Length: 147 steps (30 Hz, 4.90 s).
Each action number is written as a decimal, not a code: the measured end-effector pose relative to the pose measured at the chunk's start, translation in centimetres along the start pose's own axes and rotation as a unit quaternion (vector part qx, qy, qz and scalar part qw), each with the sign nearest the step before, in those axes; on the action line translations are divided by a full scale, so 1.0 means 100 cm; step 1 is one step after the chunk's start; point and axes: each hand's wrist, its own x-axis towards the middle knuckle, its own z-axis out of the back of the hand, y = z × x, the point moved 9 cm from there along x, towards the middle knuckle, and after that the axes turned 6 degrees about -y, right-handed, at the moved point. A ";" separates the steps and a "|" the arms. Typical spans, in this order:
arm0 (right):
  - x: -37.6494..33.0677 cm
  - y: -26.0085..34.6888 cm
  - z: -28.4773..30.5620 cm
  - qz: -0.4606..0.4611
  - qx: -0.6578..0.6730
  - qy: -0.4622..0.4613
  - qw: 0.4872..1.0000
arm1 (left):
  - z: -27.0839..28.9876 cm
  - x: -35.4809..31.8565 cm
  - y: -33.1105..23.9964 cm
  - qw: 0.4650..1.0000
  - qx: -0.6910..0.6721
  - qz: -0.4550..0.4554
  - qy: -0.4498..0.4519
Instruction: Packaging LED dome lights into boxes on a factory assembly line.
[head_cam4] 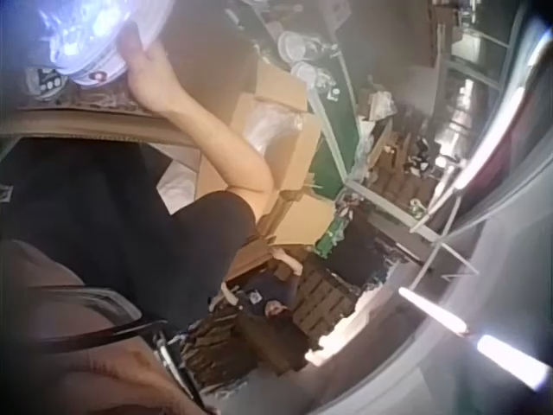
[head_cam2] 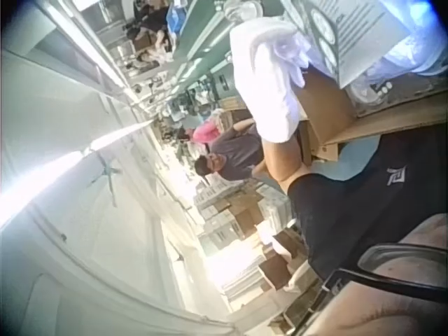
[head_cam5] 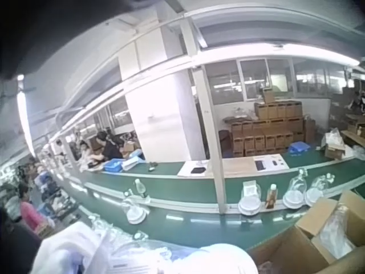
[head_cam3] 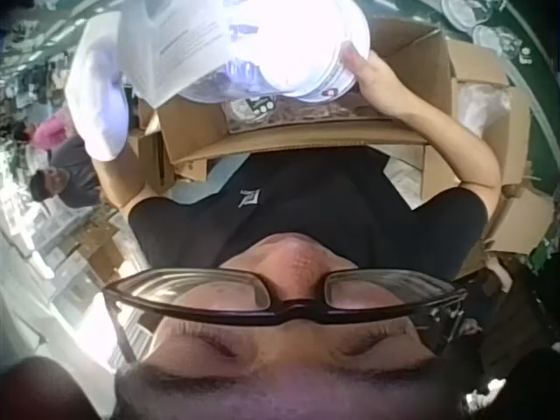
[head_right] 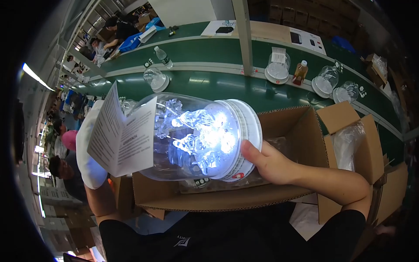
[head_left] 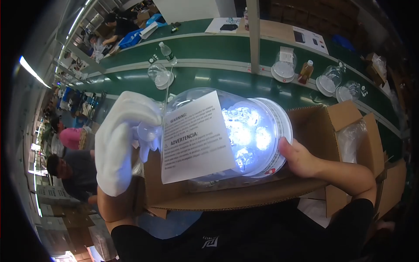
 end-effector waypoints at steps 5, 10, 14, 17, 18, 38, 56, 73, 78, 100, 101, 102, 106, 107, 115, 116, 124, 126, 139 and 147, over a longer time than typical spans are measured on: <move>-0.013 -0.019 0.009 -0.026 -0.006 -0.004 1.000 | -0.023 -0.004 0.017 0.991 0.122 -0.049 0.022; -0.035 -0.026 0.032 -0.036 -0.069 -0.018 0.997 | -0.043 -0.009 0.037 0.987 0.130 -0.004 0.098; -0.050 -0.031 0.045 -0.073 -0.075 -0.052 0.993 | -0.056 -0.022 0.079 0.971 0.018 0.224 0.086; -0.060 -0.032 0.057 -0.061 -0.090 -0.043 0.993 | -0.071 -0.028 0.087 0.972 0.004 0.207 0.107; -0.064 -0.038 0.065 -0.088 -0.088 -0.050 0.991 | -0.081 -0.031 0.090 0.961 -0.044 0.254 0.103; -0.011 -0.261 0.132 -0.385 -0.685 0.443 0.431 | -0.160 -0.053 0.192 0.945 0.203 0.007 0.256; -0.059 -0.243 0.066 -0.287 -0.669 0.530 0.435 | -0.172 -0.066 0.224 0.910 0.278 -0.011 0.307; 0.093 -0.251 0.124 -0.141 -0.773 0.219 0.578 | -0.231 -0.138 0.214 0.826 0.280 -0.142 0.467; 0.096 -0.235 0.118 -0.160 -0.759 0.220 0.592 | -0.235 -0.140 0.209 0.823 0.307 -0.187 0.441; 0.056 -0.080 0.081 -0.151 -0.699 0.213 0.665 | -0.220 -0.109 0.252 0.796 0.395 -0.013 0.459; 0.055 -0.084 0.083 -0.168 -0.713 0.218 0.645 | -0.216 -0.107 0.255 0.812 0.380 -0.003 0.443; 0.054 -0.086 0.085 -0.185 -0.726 0.222 0.623 | -0.211 -0.106 0.259 0.828 0.365 0.007 0.427; 0.054 -0.087 0.082 -0.196 -0.716 0.216 0.635 | -0.209 -0.114 0.269 0.833 0.366 0.018 0.415; 0.054 -0.087 0.083 -0.201 -0.711 0.210 0.640 | -0.212 -0.114 0.267 0.832 0.366 0.019 0.416; 0.057 -0.103 0.086 -0.195 -0.707 0.230 0.640 | -0.241 -0.143 0.272 0.795 0.394 -0.079 0.454; 0.055 -0.100 0.085 -0.199 -0.703 0.224 0.645 | -0.241 -0.138 0.270 0.808 0.382 -0.075 0.442; 0.055 -0.090 0.077 -0.083 -0.701 0.196 0.681 | -0.249 -0.141 0.268 0.798 0.419 -0.052 0.429; 0.049 -0.089 0.074 -0.047 -0.686 0.185 0.702 | -0.251 -0.143 0.264 0.795 0.431 -0.089 0.418; 0.057 -0.069 0.082 -0.063 -0.681 0.159 0.712 | -0.186 -0.066 0.231 0.697 0.398 0.023 0.597; 0.061 -0.085 0.077 -0.058 -0.672 0.195 0.712 | -0.166 0.103 0.134 0.916 0.191 -0.060 0.349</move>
